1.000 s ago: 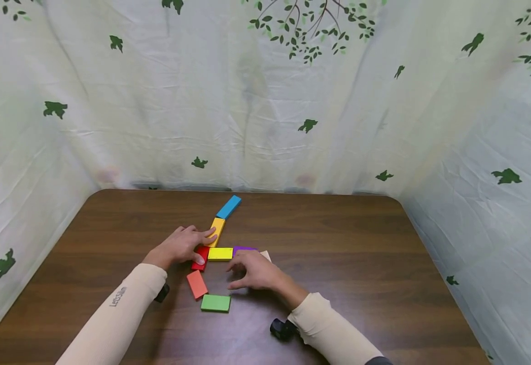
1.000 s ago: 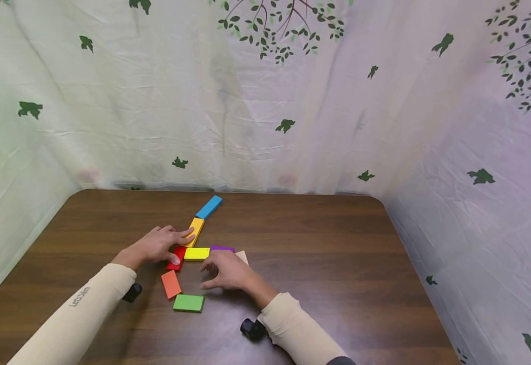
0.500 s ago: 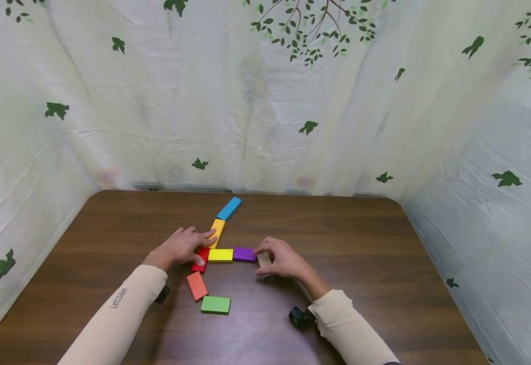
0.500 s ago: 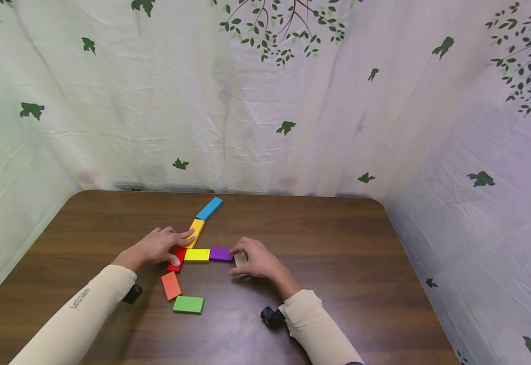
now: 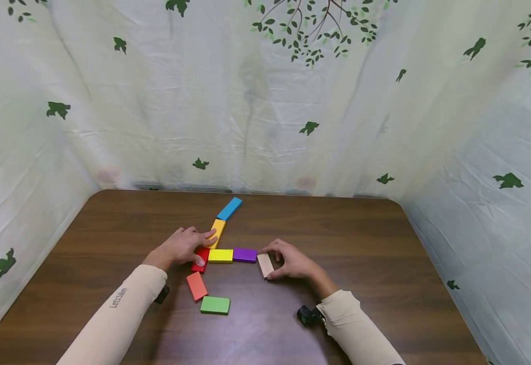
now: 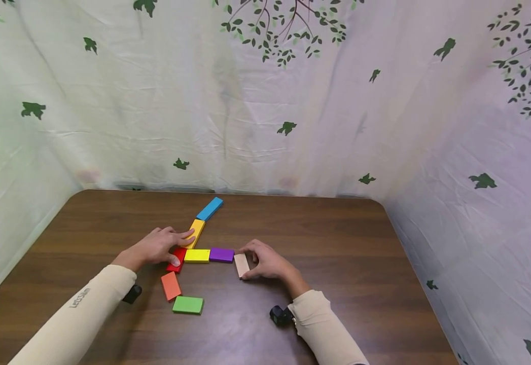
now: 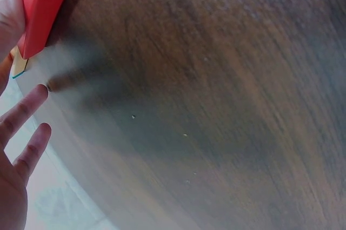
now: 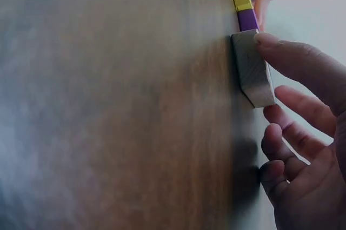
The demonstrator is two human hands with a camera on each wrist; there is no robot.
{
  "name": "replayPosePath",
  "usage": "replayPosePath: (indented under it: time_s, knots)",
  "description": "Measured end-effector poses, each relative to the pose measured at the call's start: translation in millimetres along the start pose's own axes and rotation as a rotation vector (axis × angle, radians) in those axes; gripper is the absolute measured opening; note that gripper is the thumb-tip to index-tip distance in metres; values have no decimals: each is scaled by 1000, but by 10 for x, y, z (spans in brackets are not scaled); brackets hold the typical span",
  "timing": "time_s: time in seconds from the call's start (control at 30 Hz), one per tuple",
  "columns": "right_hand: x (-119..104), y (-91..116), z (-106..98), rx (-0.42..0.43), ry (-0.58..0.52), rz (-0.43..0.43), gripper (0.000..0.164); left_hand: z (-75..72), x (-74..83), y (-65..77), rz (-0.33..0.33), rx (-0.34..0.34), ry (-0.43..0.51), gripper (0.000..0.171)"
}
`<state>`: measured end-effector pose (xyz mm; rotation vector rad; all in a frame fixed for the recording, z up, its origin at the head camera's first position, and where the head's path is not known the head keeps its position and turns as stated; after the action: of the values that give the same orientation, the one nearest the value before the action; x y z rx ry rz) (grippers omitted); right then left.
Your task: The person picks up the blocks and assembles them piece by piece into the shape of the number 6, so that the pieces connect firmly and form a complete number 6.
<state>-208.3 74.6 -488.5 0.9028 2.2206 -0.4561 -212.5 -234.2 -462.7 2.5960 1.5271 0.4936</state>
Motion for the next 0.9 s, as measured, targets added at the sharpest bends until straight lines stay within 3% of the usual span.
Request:
replayPosePath:
  time_s: [0.27,0.67,0.9]
  knots:
    - [20,26,-5,-12,-40,-17,55,14,-3,-5,9,-1,-4,74]
    - [-39,90,70,-10,27,5,53,31,1,-1,-17,-22,15,76]
    - [-99,110,94,4,50,49,53,-29,9,-17,10,-28,-5,76]
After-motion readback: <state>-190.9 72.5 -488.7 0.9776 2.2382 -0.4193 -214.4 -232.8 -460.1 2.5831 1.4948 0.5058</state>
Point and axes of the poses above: each hand's wrist, its own y-axis away from the middle knuckle, its own z-axis out of the palm, x = y × z, the point moved 2 cm from there along -y, towards the middle knuckle, and after that the axes turned 1 degree about x, right-handed, at the moved point
